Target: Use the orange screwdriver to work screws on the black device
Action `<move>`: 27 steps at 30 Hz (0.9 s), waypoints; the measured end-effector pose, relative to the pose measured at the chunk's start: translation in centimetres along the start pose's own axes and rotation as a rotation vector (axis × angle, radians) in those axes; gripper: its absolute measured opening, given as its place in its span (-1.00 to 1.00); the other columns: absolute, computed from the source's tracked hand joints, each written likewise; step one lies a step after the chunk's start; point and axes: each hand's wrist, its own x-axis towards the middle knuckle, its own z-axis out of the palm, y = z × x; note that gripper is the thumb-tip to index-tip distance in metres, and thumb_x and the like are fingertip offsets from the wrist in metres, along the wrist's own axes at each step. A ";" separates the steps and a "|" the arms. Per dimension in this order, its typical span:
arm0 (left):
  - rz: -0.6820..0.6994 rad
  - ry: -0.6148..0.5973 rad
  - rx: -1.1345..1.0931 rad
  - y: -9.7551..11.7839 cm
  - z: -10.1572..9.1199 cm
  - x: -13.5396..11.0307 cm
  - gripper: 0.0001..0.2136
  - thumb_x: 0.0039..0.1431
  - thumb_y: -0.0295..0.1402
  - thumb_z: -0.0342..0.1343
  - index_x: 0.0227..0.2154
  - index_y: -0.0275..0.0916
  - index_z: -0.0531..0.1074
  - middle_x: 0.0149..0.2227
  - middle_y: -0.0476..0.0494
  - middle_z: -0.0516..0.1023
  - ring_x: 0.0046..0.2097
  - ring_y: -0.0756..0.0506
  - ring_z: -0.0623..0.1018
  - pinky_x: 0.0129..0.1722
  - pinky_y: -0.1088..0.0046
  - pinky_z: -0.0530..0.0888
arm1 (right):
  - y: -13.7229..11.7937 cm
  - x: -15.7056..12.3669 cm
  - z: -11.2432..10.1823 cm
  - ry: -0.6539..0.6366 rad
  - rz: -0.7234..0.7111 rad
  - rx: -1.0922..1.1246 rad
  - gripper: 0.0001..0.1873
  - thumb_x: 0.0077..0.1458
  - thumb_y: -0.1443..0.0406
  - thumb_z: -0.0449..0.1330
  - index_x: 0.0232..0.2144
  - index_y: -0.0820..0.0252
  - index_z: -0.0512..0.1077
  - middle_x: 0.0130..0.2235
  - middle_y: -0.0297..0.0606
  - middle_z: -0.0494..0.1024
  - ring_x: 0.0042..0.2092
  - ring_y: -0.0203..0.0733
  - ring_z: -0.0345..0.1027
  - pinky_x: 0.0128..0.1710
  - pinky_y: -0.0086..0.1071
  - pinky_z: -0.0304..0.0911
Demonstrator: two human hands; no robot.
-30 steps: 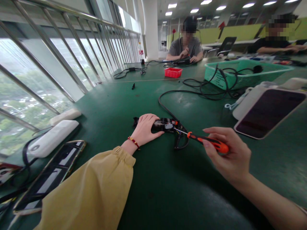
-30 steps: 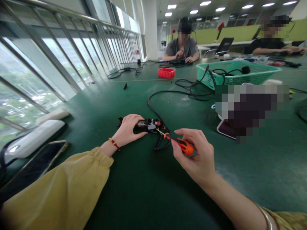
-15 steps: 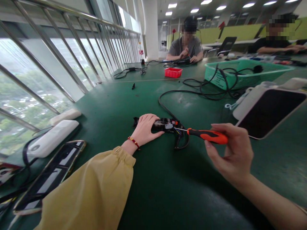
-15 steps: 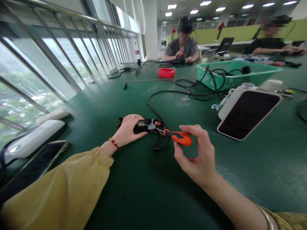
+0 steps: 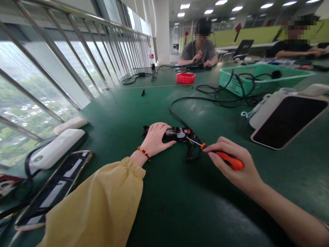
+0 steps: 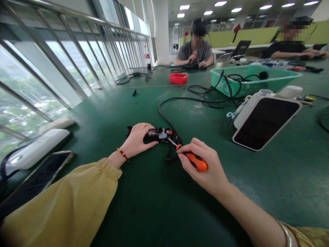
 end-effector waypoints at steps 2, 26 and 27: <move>-0.001 -0.001 0.008 0.0 0.0 0.0 -0.63 -0.01 -0.12 0.10 -0.19 -0.24 0.28 -0.13 -0.17 0.36 -0.03 -0.18 0.30 0.01 0.20 0.21 | 0.5 0.4 -1.0 0.114 -0.037 -0.002 -0.89 0.00 0.38 0.08 -0.40 0.15 0.41 -0.45 -0.31 0.35 -0.42 -0.27 0.24 -0.45 -0.35 0.15; 0.010 0.003 0.037 0.2 0.0 0.1 -0.62 0.00 -0.12 0.08 -0.19 -0.27 0.28 -0.13 -0.19 0.36 -0.04 -0.18 0.31 0.00 0.21 0.21 | 4.5 -1.2 -6.5 0.560 -0.445 -0.582 -0.57 -0.26 0.43 0.19 -0.23 0.08 0.34 -0.38 -0.16 0.45 -0.35 -0.09 0.35 -0.40 -0.24 0.26; 0.010 0.004 0.039 0.2 0.0 0.1 -0.62 0.00 -0.12 0.08 -0.19 -0.26 0.28 -0.13 -0.19 0.36 -0.04 -0.18 0.31 0.00 0.21 0.21 | 3.7 -1.1 -6.0 0.558 -0.498 -0.521 -0.61 -0.26 0.40 0.20 -0.26 0.09 0.35 -0.44 -0.21 0.42 -0.43 -0.14 0.32 -0.48 -0.28 0.22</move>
